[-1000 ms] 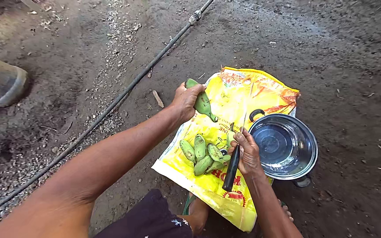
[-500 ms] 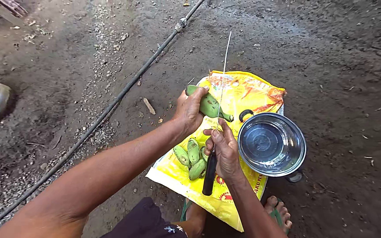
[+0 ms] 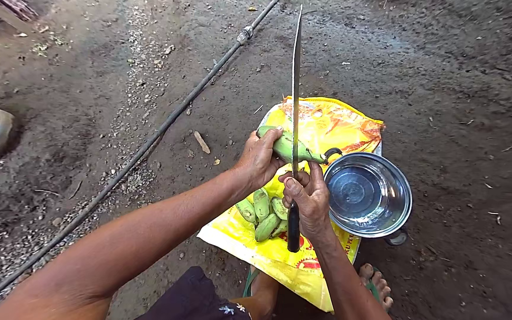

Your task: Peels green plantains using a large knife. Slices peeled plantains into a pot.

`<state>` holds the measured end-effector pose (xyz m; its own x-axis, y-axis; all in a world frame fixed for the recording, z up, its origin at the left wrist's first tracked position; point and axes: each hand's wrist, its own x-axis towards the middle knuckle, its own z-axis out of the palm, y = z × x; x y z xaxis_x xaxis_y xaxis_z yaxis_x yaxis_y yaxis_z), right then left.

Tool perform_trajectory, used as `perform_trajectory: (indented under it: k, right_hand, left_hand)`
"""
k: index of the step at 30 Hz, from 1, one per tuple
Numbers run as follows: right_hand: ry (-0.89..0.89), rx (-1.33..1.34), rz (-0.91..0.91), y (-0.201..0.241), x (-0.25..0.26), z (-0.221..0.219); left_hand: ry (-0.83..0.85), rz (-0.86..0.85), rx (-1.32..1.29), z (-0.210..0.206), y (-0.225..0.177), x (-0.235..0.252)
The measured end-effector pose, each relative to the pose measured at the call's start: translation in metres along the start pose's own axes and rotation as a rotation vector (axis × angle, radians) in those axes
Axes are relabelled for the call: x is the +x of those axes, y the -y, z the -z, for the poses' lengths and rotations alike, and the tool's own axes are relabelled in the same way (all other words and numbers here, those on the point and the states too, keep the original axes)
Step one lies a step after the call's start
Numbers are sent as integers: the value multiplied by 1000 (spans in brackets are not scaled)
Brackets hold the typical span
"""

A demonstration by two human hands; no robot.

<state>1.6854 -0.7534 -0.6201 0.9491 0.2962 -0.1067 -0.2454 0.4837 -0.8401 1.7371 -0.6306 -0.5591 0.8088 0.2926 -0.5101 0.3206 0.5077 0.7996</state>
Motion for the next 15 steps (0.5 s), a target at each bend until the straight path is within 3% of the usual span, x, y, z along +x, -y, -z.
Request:
perform_trajectory:
  k: [6,15]
  right_hand:
    - [-58,-49,41,-4,0,-3]
    - [-37,221,-28,-1,8,-5]
  left_hand:
    - [-10,0,16,4,4,-4]
    - [-35,-57,-5,1,7,-6]
